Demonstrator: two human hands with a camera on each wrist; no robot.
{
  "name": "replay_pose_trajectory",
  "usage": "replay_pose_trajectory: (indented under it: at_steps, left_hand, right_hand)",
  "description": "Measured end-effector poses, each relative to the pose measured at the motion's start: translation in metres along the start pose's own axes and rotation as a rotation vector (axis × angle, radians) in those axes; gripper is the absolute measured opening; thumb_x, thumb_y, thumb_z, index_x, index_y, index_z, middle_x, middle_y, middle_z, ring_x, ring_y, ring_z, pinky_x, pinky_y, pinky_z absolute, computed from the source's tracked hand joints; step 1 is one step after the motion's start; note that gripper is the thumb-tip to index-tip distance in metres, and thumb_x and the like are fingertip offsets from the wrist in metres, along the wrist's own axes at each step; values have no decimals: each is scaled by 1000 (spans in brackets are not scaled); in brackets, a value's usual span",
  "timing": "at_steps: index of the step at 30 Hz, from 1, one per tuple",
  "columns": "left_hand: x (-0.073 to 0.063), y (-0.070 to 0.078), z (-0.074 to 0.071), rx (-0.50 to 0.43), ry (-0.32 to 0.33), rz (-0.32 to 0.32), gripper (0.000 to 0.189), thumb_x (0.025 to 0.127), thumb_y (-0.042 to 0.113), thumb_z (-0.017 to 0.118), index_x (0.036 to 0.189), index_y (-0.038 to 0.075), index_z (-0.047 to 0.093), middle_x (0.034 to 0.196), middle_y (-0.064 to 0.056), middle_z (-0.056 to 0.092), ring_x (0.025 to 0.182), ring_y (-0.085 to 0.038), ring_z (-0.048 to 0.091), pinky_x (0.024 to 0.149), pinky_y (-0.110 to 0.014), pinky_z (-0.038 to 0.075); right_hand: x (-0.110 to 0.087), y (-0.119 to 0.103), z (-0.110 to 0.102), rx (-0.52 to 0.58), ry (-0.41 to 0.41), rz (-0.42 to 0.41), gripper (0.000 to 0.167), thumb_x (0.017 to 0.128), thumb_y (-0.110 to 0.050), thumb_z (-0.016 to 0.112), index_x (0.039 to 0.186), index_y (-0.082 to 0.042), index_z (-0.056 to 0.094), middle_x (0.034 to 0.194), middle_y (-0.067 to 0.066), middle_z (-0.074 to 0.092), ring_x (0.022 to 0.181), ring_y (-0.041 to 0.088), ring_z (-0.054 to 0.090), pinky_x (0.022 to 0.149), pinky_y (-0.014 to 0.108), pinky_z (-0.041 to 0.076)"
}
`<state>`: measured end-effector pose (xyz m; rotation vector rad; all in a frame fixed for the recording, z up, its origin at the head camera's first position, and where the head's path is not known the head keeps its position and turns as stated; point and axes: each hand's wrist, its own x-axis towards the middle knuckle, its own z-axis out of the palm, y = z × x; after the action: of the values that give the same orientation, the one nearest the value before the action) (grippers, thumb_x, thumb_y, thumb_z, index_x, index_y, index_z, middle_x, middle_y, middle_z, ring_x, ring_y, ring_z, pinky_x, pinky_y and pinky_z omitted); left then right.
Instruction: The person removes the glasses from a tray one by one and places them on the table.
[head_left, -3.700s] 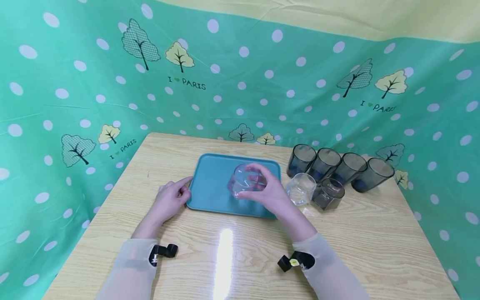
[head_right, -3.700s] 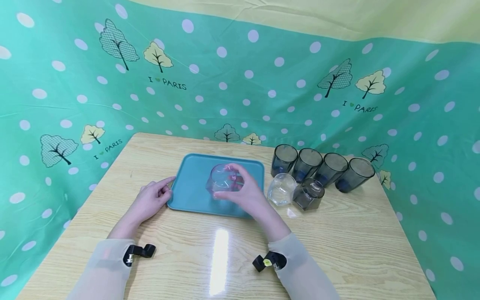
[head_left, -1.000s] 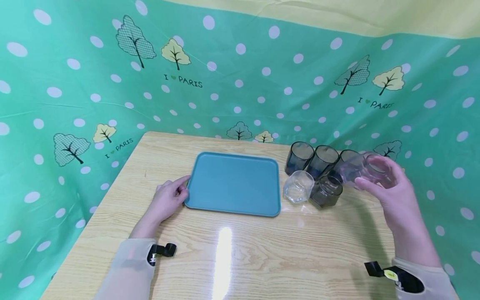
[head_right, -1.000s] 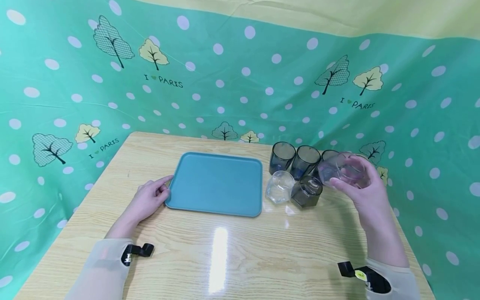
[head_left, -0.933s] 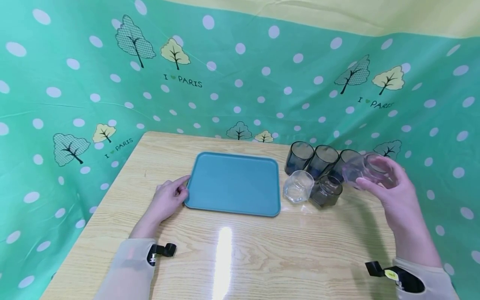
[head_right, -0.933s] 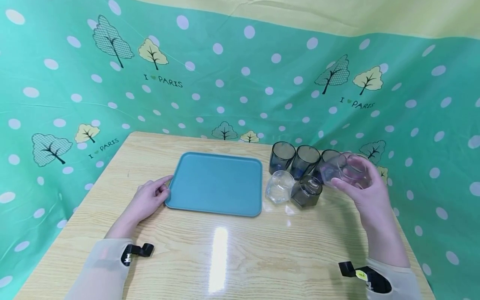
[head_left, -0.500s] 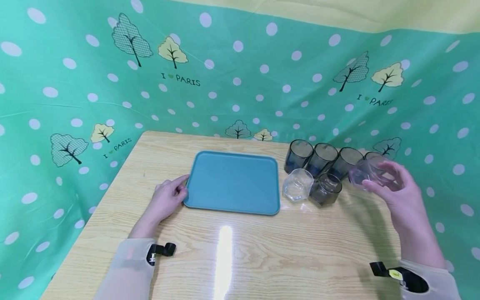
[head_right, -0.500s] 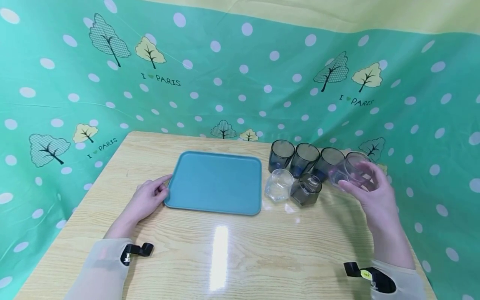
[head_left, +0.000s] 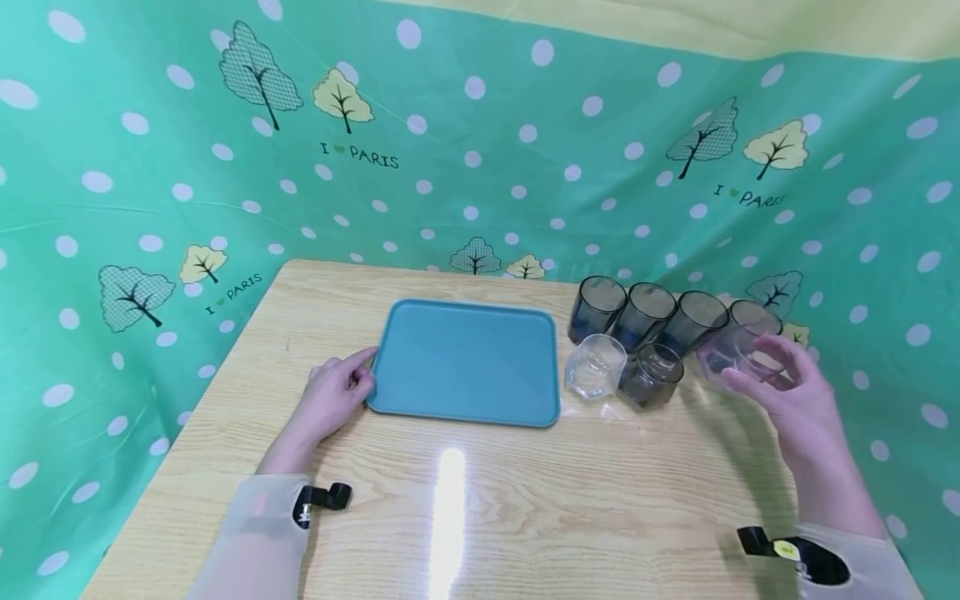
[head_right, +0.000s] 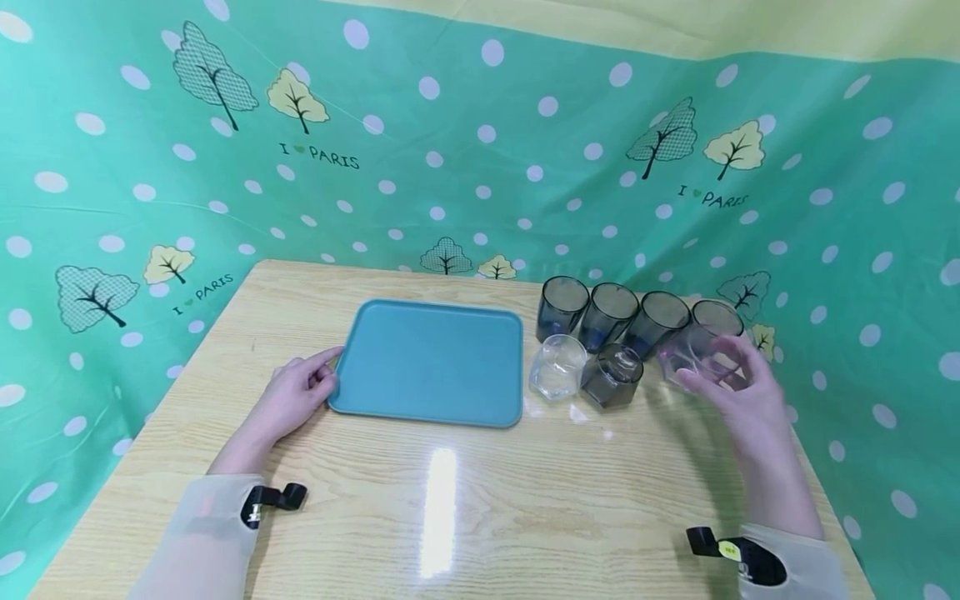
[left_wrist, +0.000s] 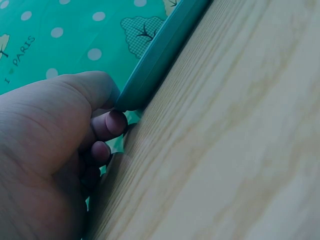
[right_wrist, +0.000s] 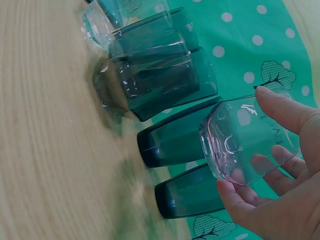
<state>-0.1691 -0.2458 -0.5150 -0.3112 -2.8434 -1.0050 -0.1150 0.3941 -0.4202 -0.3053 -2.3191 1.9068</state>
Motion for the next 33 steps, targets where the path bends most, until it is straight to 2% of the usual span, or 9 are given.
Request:
replay_pose_trajectory:
  at_steps: [4,9,21,33]
  left_hand:
    - [0,1,0,-4,-3,-3,47,105,7,61,152,1,64,89,1,66,88,-26,55,98,-56,34]
    - [0,0,0,-5,-7,-10,48,105,7,60,152,1,64,89,2,65,88,-26,55,98,-57,33]
    - [0,0,0,-5,-4,-4,47,105,7,60,152,1,64,88,1,65,86,-26,54,99,-57,34]
    - [-1,0,0,-9,-3,-4,47,105,7,60,152,1,64,90,1,66,86,-25,54,99,-56,34]
  right_hand:
    - [0,7,0,-38,4,37,82,93,-12,91,163,-25,50,144,-16,56,117,-1,61,85,8,50]
    - [2,16,1,-19,5,51,80,94,-12,90,161,-26,50,145,-15,57,117,-3,62,85,8,50]
    - [8,36,3,101,3,33,72,96,-2,85,157,-22,52,141,-13,57,114,-2,65,85,11,53]
    - [11,48,11,20,24,87,88,95,-11,89,168,-21,41,142,-13,54,112,-2,63,85,9,50]
